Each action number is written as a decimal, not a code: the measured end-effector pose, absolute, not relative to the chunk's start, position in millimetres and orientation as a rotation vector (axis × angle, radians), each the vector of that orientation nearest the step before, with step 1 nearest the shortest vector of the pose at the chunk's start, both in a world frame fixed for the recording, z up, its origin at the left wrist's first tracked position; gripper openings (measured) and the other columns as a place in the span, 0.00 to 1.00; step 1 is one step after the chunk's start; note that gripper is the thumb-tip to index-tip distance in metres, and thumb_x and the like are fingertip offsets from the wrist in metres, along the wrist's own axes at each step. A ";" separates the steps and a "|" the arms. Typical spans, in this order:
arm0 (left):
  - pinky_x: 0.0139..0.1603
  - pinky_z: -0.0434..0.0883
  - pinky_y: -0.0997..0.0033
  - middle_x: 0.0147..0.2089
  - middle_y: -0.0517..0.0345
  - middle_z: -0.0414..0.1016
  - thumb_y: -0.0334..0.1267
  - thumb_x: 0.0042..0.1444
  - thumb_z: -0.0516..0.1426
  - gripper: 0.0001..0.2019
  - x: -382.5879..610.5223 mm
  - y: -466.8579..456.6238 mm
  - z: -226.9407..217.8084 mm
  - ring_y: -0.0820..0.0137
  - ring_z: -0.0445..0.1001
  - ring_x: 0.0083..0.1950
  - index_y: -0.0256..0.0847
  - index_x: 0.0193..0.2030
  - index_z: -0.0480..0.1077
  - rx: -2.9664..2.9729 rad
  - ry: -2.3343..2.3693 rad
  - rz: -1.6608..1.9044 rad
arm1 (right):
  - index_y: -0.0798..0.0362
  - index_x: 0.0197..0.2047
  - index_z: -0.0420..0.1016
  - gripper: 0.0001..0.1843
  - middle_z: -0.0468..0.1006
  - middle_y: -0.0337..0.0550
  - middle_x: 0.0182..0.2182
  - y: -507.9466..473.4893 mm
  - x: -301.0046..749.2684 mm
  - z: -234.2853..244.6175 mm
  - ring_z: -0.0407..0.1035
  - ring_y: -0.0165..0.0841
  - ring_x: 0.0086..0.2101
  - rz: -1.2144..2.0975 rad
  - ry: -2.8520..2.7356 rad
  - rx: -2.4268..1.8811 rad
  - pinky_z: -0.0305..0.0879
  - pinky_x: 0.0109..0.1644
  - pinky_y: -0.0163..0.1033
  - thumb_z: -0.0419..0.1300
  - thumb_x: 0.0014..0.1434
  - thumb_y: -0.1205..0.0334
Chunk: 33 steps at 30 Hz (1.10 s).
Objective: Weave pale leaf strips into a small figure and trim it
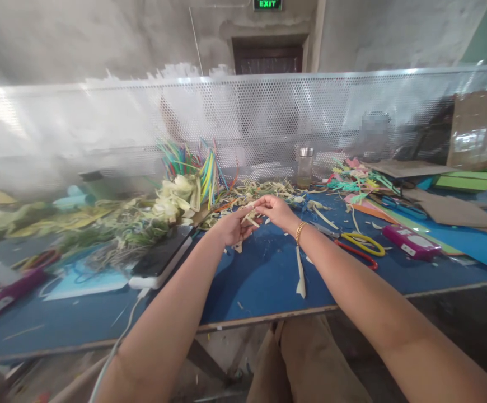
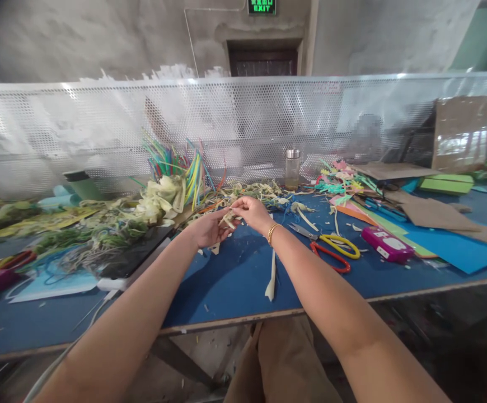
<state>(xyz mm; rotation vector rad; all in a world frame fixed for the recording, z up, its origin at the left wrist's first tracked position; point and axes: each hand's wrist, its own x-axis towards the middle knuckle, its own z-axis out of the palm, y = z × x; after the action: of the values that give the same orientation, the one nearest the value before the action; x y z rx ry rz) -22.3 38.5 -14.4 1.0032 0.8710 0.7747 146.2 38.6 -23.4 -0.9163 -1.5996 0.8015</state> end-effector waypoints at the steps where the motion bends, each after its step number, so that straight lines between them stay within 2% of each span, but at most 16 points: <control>1: 0.25 0.70 0.77 0.33 0.55 0.79 0.49 0.52 0.61 0.13 -23.2 38.1 -12.9 0.73 0.75 0.27 0.42 0.37 0.73 0.981 0.855 0.754 | 0.53 0.35 0.73 0.07 0.79 0.40 0.31 38.6 147.3 -22.7 0.73 0.29 0.32 0.792 -1.595 -0.916 0.69 0.41 0.37 0.63 0.51 0.63; 3: 0.26 0.71 0.75 0.33 0.55 0.79 0.50 0.52 0.60 0.14 -24.5 36.4 -10.3 0.72 0.76 0.28 0.42 0.37 0.73 0.953 0.840 0.753 | 0.54 0.36 0.73 0.11 0.79 0.40 0.31 38.8 149.5 -21.0 0.73 0.30 0.32 0.768 -1.565 -0.923 0.69 0.41 0.37 0.66 0.49 0.61; 5: 0.26 0.71 0.76 0.33 0.56 0.79 0.47 0.51 0.62 0.11 -24.7 34.0 -8.4 0.72 0.76 0.29 0.43 0.37 0.73 0.940 0.857 0.795 | 0.54 0.36 0.73 0.14 0.79 0.41 0.30 38.9 150.7 -19.8 0.73 0.30 0.31 0.741 -1.519 -0.938 0.69 0.40 0.37 0.68 0.46 0.60; 12: 0.25 0.68 0.79 0.31 0.61 0.77 0.37 0.47 0.65 0.11 -19.2 30.3 -10.0 0.76 0.74 0.26 0.43 0.37 0.72 1.017 0.875 0.824 | 0.54 0.36 0.72 0.12 0.79 0.41 0.29 37.3 145.1 -22.7 0.73 0.30 0.31 0.752 -1.539 -0.948 0.69 0.38 0.37 0.67 0.46 0.63; 17: 0.22 0.64 0.80 0.23 0.65 0.72 0.32 0.44 0.65 0.09 -17.1 32.1 -10.0 0.77 0.71 0.23 0.42 0.32 0.69 0.994 0.916 0.821 | 0.54 0.37 0.72 0.15 0.77 0.38 0.27 41.3 146.5 -23.6 0.72 0.29 0.30 0.772 -1.455 -0.925 0.68 0.38 0.37 0.67 0.45 0.61; 24: 0.21 0.63 0.79 0.25 0.61 0.74 0.33 0.46 0.65 0.08 -17.1 30.6 -7.2 0.77 0.69 0.22 0.40 0.32 0.70 0.994 0.896 0.774 | 0.54 0.35 0.71 0.16 0.76 0.38 0.27 46.0 152.8 -20.5 0.70 0.29 0.29 0.711 -1.379 -0.962 0.67 0.37 0.36 0.68 0.43 0.58; 27: 0.22 0.64 0.79 0.27 0.60 0.74 0.35 0.48 0.65 0.08 -18.2 33.1 -8.4 0.76 0.71 0.24 0.41 0.34 0.71 0.980 0.875 0.881 | 0.54 0.32 0.72 0.14 0.77 0.40 0.27 44.5 154.7 -19.7 0.71 0.30 0.30 0.781 -1.392 -1.023 0.67 0.37 0.36 0.66 0.48 0.53; 30: 0.23 0.65 0.78 0.25 0.59 0.73 0.37 0.49 0.65 0.07 -19.3 35.5 -10.2 0.74 0.73 0.26 0.41 0.33 0.71 1.003 0.852 0.965 | 0.53 0.27 0.73 0.18 0.77 0.41 0.24 41.7 154.1 -20.1 0.71 0.31 0.27 0.904 -1.469 -1.097 0.67 0.33 0.36 0.61 0.54 0.46; 33: 0.23 0.63 0.78 0.26 0.60 0.73 0.35 0.46 0.66 0.08 -19.7 36.7 -12.6 0.76 0.71 0.25 0.40 0.32 0.71 1.101 0.840 0.936 | 0.53 0.29 0.75 0.13 0.77 0.41 0.24 38.8 151.1 -21.8 0.70 0.30 0.26 0.928 -1.577 -1.055 0.66 0.33 0.36 0.63 0.53 0.51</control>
<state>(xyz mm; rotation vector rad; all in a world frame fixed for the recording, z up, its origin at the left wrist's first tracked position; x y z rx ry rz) -19.7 36.7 -12.6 1.1007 0.8401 0.9357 151.1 38.8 -21.8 -1.0552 -1.5769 0.9285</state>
